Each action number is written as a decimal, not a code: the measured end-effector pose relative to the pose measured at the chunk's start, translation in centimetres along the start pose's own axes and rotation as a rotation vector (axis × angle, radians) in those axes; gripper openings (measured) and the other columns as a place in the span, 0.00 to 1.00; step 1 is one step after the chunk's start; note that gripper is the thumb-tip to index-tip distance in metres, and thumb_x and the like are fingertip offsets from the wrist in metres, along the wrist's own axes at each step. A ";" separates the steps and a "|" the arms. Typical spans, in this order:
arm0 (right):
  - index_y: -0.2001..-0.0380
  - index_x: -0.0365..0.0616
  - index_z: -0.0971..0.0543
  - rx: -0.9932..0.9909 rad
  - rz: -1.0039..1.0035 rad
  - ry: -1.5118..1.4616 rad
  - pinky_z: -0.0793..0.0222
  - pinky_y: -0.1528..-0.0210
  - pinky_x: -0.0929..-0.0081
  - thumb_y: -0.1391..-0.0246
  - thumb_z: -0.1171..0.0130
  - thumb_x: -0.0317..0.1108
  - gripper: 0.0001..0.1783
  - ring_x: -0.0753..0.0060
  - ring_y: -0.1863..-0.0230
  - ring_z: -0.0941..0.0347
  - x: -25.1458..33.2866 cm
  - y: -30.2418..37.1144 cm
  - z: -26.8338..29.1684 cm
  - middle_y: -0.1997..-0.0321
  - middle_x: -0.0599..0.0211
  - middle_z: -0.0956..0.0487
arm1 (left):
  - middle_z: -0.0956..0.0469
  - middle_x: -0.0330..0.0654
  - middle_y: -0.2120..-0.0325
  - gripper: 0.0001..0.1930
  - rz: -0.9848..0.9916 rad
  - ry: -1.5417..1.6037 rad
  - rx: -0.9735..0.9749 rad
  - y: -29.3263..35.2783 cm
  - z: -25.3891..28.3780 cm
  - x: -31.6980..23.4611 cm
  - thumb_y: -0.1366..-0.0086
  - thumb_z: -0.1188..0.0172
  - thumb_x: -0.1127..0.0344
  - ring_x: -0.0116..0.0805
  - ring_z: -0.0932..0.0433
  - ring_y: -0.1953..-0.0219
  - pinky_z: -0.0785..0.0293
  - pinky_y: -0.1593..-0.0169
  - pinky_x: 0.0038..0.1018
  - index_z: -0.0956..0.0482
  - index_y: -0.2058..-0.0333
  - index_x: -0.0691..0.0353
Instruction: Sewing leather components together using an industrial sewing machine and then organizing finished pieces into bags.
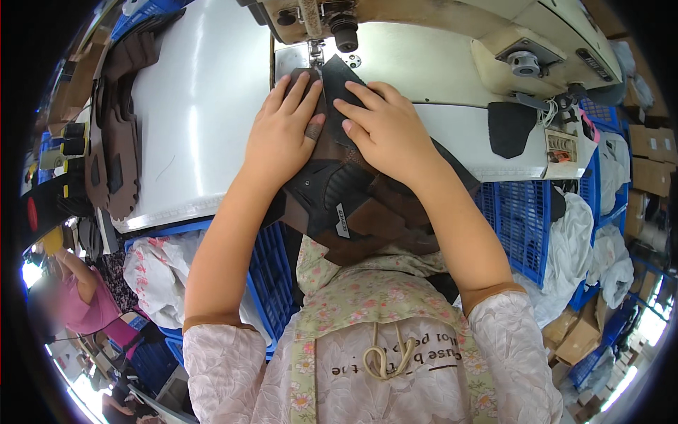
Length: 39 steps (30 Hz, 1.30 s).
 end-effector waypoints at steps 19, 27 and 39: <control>0.50 0.49 0.20 -0.006 -0.035 0.011 0.38 0.37 0.55 0.53 0.33 0.38 0.24 0.52 0.38 0.36 0.4 0.5 -0.6 0.39 0.60 0.28 | 0.30 0.46 0.40 0.24 0.014 -0.007 -0.008 0.0 -0.1 0.0 0.35 0.42 0.59 0.54 0.36 0.36 0.35 0.37 0.43 0.28 0.41 0.56; 0.50 0.49 0.20 0.007 -0.067 -0.022 0.38 0.38 0.55 0.53 0.34 0.36 0.23 0.52 0.38 0.36 0.3 0.5 -0.5 0.39 0.61 0.27 | 0.30 0.47 0.40 0.24 0.020 -0.006 0.017 0.0 0.0 -0.1 0.35 0.43 0.60 0.55 0.36 0.36 0.35 0.37 0.44 0.27 0.41 0.56; 0.49 0.49 0.20 0.042 -0.045 -0.002 0.39 0.37 0.55 0.49 0.37 0.37 0.22 0.51 0.37 0.37 0.5 0.4 -0.4 0.38 0.60 0.28 | 0.31 0.48 0.39 0.24 0.018 0.023 0.046 -0.3 0.2 0.0 0.36 0.42 0.61 0.54 0.37 0.36 0.37 0.36 0.43 0.27 0.41 0.56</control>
Point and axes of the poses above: each hand's wrist, its own y-axis away from the middle knuckle, its own z-axis out of the back of the hand, x = y × z, the point moved 6 cm from there along -y, towards the middle knuckle
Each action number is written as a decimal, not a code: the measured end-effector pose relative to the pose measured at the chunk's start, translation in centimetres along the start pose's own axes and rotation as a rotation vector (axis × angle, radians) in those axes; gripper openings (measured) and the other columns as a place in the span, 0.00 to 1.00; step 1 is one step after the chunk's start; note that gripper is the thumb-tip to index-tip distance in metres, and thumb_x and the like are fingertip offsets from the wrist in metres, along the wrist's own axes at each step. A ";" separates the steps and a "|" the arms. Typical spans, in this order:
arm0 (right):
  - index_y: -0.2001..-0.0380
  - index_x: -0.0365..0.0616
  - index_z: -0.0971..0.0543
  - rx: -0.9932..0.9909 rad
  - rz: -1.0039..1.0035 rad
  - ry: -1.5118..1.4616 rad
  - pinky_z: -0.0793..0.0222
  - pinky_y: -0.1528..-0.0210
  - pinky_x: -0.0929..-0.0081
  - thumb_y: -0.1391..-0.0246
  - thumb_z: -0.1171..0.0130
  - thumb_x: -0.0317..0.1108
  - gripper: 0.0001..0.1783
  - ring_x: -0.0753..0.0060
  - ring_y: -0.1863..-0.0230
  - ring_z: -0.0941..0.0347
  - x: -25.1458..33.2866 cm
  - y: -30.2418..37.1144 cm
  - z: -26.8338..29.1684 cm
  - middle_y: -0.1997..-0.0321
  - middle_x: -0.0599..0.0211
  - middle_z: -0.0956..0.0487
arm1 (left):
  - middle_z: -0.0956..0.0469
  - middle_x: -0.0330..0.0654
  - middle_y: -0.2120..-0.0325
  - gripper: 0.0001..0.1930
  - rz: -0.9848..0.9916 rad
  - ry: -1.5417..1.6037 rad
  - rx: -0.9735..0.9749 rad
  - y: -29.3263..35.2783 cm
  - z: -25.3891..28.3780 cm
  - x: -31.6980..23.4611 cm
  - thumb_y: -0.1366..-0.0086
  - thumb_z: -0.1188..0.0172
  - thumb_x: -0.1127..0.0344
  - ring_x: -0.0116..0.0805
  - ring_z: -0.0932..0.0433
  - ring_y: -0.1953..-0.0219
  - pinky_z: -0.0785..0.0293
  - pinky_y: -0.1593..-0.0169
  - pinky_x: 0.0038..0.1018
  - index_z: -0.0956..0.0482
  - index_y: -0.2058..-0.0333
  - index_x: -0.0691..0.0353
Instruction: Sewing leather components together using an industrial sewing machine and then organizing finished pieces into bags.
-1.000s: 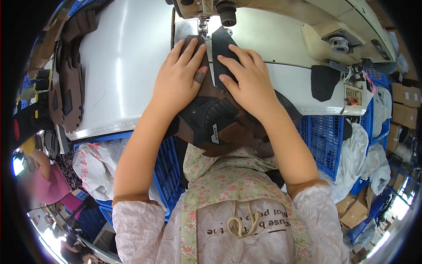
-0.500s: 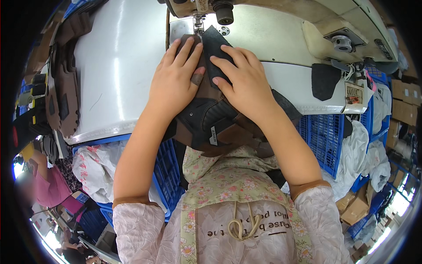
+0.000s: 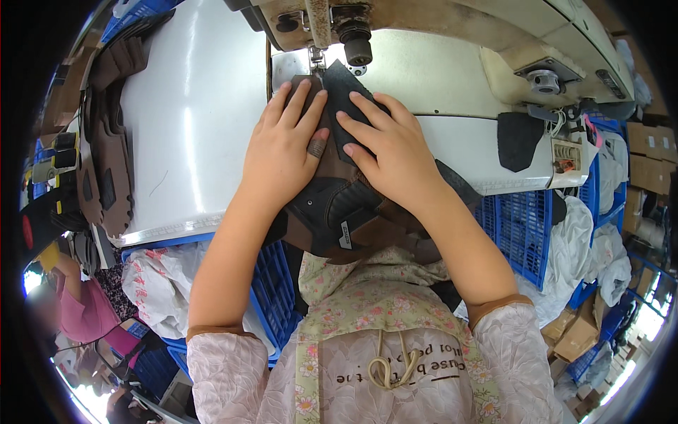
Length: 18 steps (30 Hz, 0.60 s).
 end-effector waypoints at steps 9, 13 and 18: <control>0.50 0.47 0.19 -0.005 0.026 0.036 0.39 0.37 0.53 0.49 0.37 0.37 0.21 0.50 0.37 0.37 0.1 -1.2 -0.2 0.39 0.60 0.27 | 0.31 0.49 0.40 0.25 -0.075 0.046 0.002 -1.1 0.1 1.2 0.37 0.40 0.61 0.54 0.37 0.36 0.37 0.35 0.43 0.27 0.41 0.57; 0.50 0.47 0.19 0.004 0.026 0.043 0.39 0.38 0.53 0.49 0.37 0.37 0.21 0.50 0.37 0.37 0.1 -1.2 -0.1 0.39 0.60 0.26 | 0.30 0.48 0.40 0.25 -0.081 0.042 0.002 -1.1 0.0 1.3 0.37 0.40 0.61 0.54 0.37 0.36 0.37 0.35 0.43 0.27 0.41 0.58; 0.50 0.47 0.19 -0.008 0.030 0.054 0.38 0.38 0.53 0.49 0.36 0.37 0.21 0.50 0.38 0.36 0.1 -1.5 -0.4 0.39 0.60 0.26 | 0.30 0.48 0.40 0.25 -0.095 0.044 -0.011 -1.3 -0.1 1.6 0.37 0.40 0.61 0.53 0.36 0.36 0.36 0.36 0.43 0.27 0.42 0.58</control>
Point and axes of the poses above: each hand's wrist, its own y-axis away from the middle knuckle, its own z-axis out of the back of the hand, x = y × z, the point moved 6 cm from there along -y, towards the middle knuckle
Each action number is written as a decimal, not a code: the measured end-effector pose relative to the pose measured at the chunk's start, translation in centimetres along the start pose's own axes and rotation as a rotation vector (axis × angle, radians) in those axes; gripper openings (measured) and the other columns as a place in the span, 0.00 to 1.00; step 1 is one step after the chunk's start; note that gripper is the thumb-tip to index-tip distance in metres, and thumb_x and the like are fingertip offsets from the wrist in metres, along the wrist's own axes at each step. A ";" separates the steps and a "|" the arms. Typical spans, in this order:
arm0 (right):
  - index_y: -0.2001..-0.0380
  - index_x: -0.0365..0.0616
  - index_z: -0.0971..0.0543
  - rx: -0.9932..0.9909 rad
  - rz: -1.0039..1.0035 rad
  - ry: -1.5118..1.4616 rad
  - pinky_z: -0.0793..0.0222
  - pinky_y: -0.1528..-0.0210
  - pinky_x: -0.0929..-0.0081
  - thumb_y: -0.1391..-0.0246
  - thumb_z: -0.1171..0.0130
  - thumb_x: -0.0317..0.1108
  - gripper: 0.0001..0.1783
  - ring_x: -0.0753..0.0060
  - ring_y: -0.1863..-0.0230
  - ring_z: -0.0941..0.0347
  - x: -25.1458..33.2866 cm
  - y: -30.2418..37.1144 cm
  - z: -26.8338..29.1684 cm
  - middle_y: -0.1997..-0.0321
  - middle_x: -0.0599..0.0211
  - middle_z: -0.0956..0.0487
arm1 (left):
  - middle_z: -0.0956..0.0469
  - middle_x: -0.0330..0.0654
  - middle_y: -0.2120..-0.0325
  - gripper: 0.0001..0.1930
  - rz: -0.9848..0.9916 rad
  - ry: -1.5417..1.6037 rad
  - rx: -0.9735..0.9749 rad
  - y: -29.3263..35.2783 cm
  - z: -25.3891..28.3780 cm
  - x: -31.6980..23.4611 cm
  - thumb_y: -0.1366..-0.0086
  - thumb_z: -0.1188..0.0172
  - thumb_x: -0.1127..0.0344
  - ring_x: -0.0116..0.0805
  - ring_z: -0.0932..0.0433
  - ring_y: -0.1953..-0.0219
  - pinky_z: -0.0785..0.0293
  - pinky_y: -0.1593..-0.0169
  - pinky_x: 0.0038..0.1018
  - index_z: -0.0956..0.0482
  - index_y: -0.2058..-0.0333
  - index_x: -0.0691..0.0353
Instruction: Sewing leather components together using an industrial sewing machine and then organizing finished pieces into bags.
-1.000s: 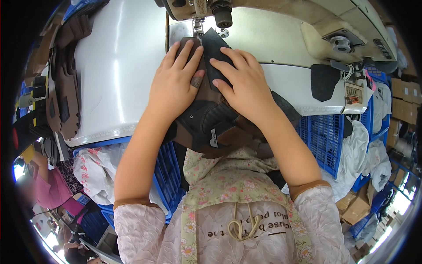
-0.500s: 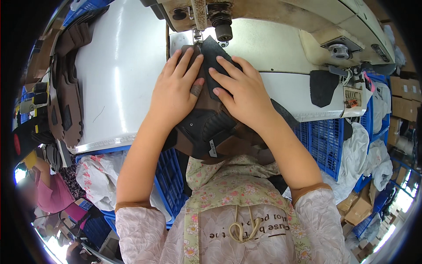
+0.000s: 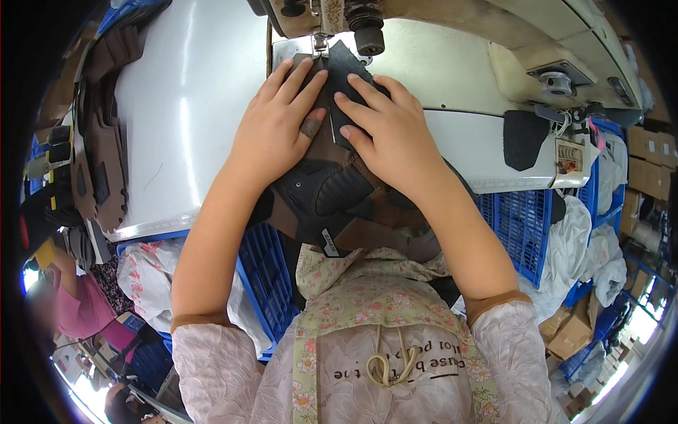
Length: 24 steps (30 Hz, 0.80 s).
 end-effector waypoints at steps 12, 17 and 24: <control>0.50 0.48 0.19 -0.012 -0.024 0.002 0.38 0.38 0.52 0.49 0.36 0.38 0.21 0.51 0.38 0.36 -0.3 -0.5 -0.4 0.39 0.61 0.26 | 0.31 0.46 0.40 0.24 0.002 -0.004 0.009 -0.6 -0.2 0.7 0.36 0.41 0.60 0.51 0.37 0.35 0.36 0.36 0.43 0.27 0.42 0.57; 0.50 0.48 0.19 -0.013 -0.027 -0.010 0.38 0.38 0.53 0.50 0.36 0.38 0.21 0.51 0.38 0.36 -0.3 -0.7 -0.4 0.39 0.61 0.26 | 0.31 0.46 0.39 0.24 0.011 -0.009 0.017 -0.6 -0.2 0.9 0.36 0.41 0.60 0.51 0.37 0.35 0.35 0.36 0.42 0.27 0.42 0.57; 0.50 0.49 0.19 -0.019 -0.027 -0.002 0.37 0.39 0.53 0.50 0.35 0.38 0.22 0.50 0.38 0.36 -0.4 -0.6 -0.5 0.39 0.62 0.26 | 0.32 0.47 0.39 0.24 0.021 0.013 0.036 -0.7 -0.2 0.9 0.36 0.41 0.62 0.52 0.38 0.34 0.37 0.35 0.42 0.28 0.41 0.57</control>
Point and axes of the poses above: each hand's wrist, its own y-axis away from the middle knuckle, its own z-axis out of the back of the hand, x = y × z, the point moved 6 cm from there along -y, towards the middle knuckle
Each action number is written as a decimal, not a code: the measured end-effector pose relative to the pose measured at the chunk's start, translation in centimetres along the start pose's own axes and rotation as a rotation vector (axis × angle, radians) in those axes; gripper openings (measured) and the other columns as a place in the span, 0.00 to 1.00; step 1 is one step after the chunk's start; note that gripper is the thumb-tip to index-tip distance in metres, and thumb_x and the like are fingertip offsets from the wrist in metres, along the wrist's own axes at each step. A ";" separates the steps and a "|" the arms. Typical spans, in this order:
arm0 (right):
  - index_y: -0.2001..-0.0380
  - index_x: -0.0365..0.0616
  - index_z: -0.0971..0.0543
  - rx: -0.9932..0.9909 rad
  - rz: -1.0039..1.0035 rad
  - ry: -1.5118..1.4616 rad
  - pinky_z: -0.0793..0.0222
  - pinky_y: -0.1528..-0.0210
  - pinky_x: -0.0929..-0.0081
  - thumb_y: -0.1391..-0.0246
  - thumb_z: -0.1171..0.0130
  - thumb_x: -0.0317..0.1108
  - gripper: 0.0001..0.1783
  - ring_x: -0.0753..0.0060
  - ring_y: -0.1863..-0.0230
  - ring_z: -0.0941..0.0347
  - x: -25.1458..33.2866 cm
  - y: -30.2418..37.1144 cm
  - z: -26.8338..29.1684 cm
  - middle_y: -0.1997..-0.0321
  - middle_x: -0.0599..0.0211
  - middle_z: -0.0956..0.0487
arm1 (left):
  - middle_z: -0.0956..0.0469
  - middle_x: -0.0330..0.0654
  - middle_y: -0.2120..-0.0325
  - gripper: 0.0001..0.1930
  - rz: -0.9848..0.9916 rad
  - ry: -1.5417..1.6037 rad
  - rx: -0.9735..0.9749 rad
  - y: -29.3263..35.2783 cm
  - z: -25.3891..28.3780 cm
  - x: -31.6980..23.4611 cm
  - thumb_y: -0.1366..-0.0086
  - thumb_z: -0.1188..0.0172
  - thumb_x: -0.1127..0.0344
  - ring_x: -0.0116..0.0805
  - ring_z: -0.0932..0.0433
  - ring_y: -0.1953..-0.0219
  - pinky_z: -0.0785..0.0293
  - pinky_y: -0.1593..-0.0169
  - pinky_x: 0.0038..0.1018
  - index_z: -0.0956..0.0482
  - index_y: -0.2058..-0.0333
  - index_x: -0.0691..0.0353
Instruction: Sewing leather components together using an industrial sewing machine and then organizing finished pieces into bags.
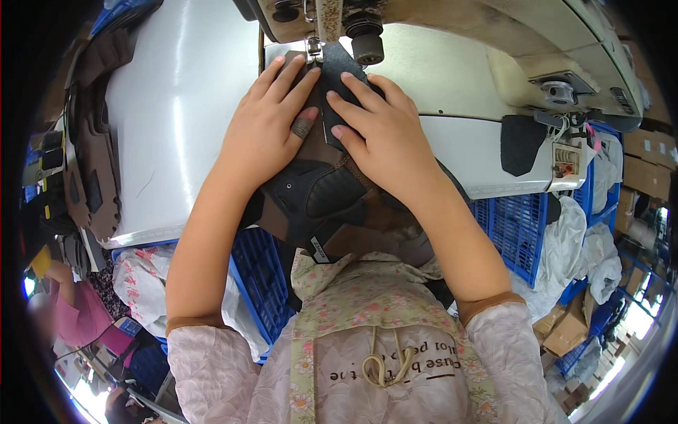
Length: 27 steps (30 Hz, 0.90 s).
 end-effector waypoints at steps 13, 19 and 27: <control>0.50 0.49 0.19 -0.006 -0.013 -0.002 0.37 0.39 0.53 0.50 0.36 0.38 0.22 0.51 0.38 0.35 0.1 0.0 0.0 0.40 0.62 0.26 | 0.32 0.50 0.40 0.30 0.022 0.062 -0.058 -0.1 0.1 0.1 0.38 0.39 0.62 0.54 0.37 0.35 0.37 0.35 0.42 0.34 0.38 0.61; 0.49 0.49 0.20 0.003 -0.008 0.007 0.38 0.39 0.53 0.49 0.36 0.39 0.22 0.51 0.37 0.36 0.1 0.1 0.0 0.39 0.62 0.26 | 0.30 0.48 0.41 0.29 0.024 0.002 -0.044 -0.2 0.1 -0.1 0.39 0.40 0.61 0.52 0.36 0.36 0.35 0.37 0.41 0.31 0.39 0.56; 0.49 0.49 0.20 0.004 -0.012 0.004 0.38 0.38 0.53 0.49 0.36 0.39 0.22 0.51 0.37 0.36 0.1 0.1 0.0 0.39 0.62 0.26 | 0.31 0.48 0.41 0.27 0.043 0.002 -0.032 -0.2 0.0 -0.1 0.39 0.40 0.61 0.52 0.36 0.36 0.35 0.37 0.42 0.28 0.41 0.57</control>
Point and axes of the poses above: each hand's wrist, its own y-axis away from the middle knuckle, its own z-axis out of the back of the hand, x = y × z, the point moved 6 cm from there along -y, towards the middle knuckle
